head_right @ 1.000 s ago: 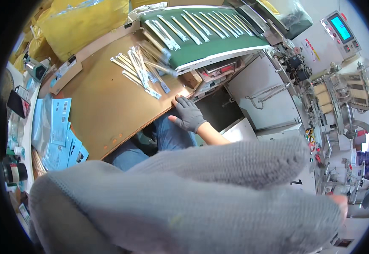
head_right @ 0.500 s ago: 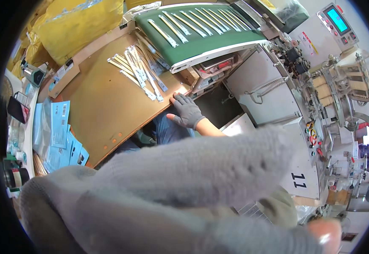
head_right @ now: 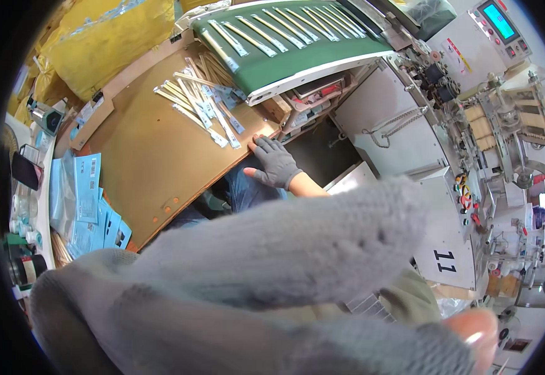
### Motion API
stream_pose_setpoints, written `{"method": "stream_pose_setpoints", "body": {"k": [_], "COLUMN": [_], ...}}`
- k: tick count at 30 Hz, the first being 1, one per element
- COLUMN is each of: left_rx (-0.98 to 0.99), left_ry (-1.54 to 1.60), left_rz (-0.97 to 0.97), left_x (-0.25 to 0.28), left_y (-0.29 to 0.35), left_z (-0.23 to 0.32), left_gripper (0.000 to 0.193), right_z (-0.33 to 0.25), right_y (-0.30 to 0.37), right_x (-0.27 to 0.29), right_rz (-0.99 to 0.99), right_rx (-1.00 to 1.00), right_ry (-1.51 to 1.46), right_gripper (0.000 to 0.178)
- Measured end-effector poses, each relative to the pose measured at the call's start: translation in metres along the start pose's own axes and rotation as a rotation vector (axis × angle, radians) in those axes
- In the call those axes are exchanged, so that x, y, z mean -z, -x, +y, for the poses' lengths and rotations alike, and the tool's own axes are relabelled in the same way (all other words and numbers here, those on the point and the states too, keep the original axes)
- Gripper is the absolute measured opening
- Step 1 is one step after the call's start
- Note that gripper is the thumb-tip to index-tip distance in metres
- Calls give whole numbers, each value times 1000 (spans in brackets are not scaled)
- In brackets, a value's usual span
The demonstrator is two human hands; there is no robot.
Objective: Gathering bundles of wooden sticks from a conveyor belt, inserting them into plastic sleeves, and placing them into a cardboard box.
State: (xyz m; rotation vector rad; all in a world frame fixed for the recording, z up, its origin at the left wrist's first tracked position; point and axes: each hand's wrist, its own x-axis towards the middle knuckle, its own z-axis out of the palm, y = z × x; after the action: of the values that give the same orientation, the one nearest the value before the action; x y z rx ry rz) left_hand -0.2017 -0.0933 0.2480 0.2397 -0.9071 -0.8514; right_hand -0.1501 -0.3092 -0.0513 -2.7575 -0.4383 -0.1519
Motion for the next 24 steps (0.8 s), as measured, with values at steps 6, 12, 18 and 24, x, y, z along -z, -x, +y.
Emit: {"method": "stream_pose_setpoints", "body": {"k": [6,12,18,24], "left_rx": [-34,-142,-156,-102], "left_ry": [-26,-133,-265,-301], "left_rz": [-13,153,231,163], "left_x": [-14,28,14,15], "left_y": [-17,-6,10,10], "left_z": [-28,9,6,8], "left_gripper": [26,24,22,21], "right_z": [-3,-7,-4,-1], "right_y": [-5,0,-8,-6], "right_x": [-2,1,-7,-3], "right_rz": [-8,34,-6,7], "right_rx": [24,29,30,40], "right_ry": [-9,4,14,14], "right_gripper": [74,72,73,74]}}
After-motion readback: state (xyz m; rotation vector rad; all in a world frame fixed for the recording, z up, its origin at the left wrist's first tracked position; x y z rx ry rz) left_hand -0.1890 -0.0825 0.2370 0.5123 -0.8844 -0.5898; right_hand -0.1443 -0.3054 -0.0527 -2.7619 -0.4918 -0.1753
